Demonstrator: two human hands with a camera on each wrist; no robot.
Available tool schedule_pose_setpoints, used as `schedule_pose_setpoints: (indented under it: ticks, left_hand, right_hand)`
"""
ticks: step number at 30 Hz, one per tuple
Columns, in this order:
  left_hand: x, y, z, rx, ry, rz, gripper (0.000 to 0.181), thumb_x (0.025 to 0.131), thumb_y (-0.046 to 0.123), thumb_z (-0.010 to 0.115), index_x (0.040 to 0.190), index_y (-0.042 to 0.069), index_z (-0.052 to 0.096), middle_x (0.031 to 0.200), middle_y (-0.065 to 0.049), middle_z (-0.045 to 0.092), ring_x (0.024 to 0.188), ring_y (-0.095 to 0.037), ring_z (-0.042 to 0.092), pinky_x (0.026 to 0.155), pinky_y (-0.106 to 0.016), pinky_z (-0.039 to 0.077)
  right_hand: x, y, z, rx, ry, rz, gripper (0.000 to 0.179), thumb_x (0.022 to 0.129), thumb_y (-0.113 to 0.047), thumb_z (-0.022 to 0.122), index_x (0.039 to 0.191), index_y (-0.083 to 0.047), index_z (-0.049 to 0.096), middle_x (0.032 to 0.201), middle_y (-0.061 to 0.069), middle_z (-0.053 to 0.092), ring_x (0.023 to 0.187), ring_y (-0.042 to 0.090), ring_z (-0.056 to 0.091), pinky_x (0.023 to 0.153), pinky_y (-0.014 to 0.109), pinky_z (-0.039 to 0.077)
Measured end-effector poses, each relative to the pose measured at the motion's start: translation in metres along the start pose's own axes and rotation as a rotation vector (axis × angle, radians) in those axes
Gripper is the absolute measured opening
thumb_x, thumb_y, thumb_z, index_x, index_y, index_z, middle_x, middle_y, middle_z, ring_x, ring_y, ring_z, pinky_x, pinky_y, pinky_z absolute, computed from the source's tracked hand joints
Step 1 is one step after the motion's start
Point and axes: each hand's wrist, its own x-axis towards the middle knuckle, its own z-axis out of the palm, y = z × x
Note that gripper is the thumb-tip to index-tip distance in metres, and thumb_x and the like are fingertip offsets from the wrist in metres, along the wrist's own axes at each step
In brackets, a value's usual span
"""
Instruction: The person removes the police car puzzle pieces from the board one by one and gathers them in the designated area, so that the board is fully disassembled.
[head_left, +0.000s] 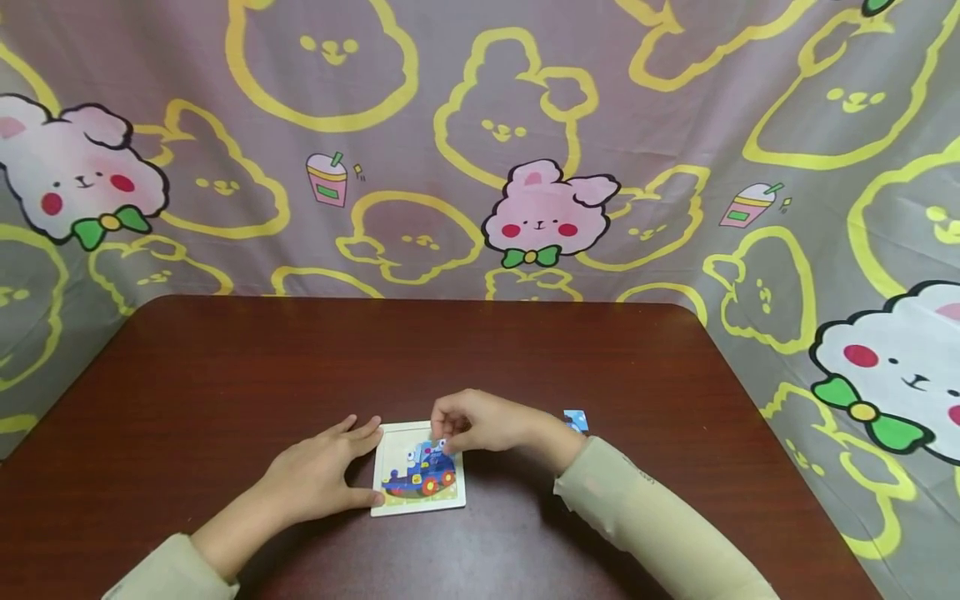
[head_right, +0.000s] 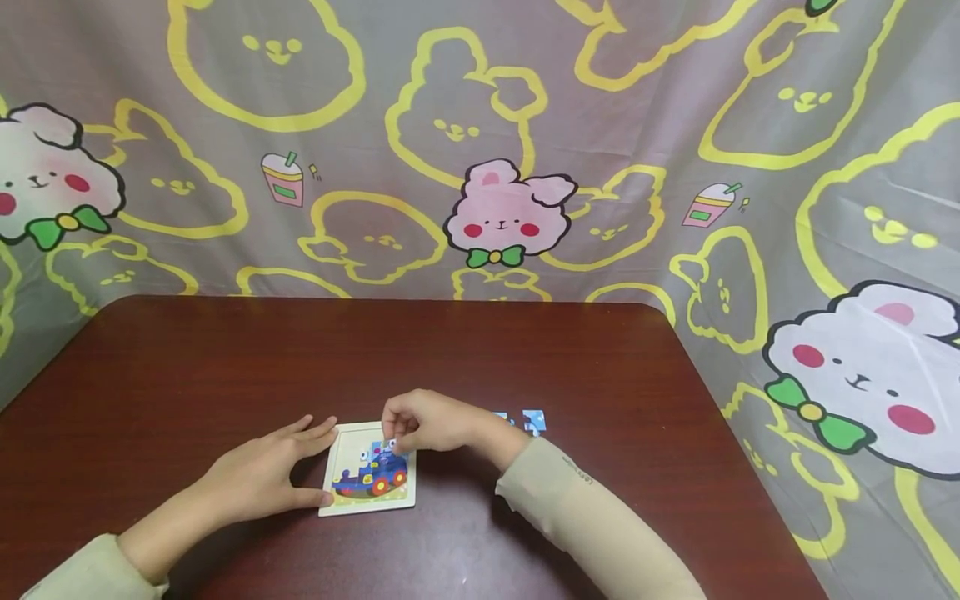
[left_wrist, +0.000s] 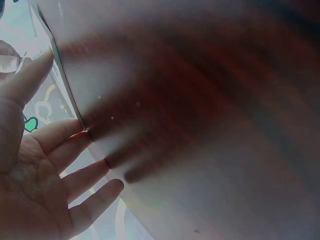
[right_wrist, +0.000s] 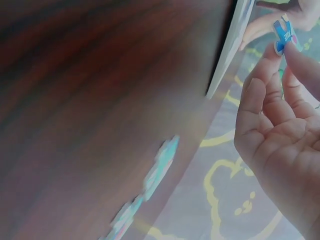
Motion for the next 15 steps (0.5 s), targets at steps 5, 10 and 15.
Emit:
schedule_pose_setpoints:
  ticks: [5,10,15]
  left_hand:
    - [0.001,0.000,0.000,0.005,-0.002,0.001,0.088,0.071,0.060,0.081,0.143,0.016,0.056,0.153,-0.003,0.048,0.143,-0.037,0.041,0.088,-0.062,0.051]
    - [0.001,0.000,0.000,0.007,-0.007,-0.004,0.088,0.071,0.060,0.081,0.143,0.017,0.055,0.154,-0.003,0.047,0.144,-0.036,0.041,0.088,-0.063,0.051]
    - [0.000,-0.001,0.000,0.008,-0.006,-0.001,0.088,0.071,0.060,0.081,0.143,0.017,0.055,0.154,-0.002,0.047,0.144,-0.035,0.041,0.089,-0.062,0.051]
  right_hand:
    - [-0.011,0.008,-0.006,0.024,0.019,0.027,0.009,0.090,0.000,0.070,0.092,-0.006,0.064,0.080,-0.002,0.061,0.073,0.004,0.053,0.068,0.019,0.046]
    - [-0.021,0.013,-0.011,0.012,0.040,0.041,0.010,0.089,0.001,0.069,0.092,-0.006,0.063,0.079,-0.003,0.062,0.074,0.004,0.054,0.070,0.020,0.047]
    - [-0.033,0.018,-0.018,-0.014,0.043,0.026,0.011,0.087,0.001,0.069,0.090,-0.005,0.061,0.078,-0.001,0.063,0.077,0.003,0.055,0.074,0.021,0.048]
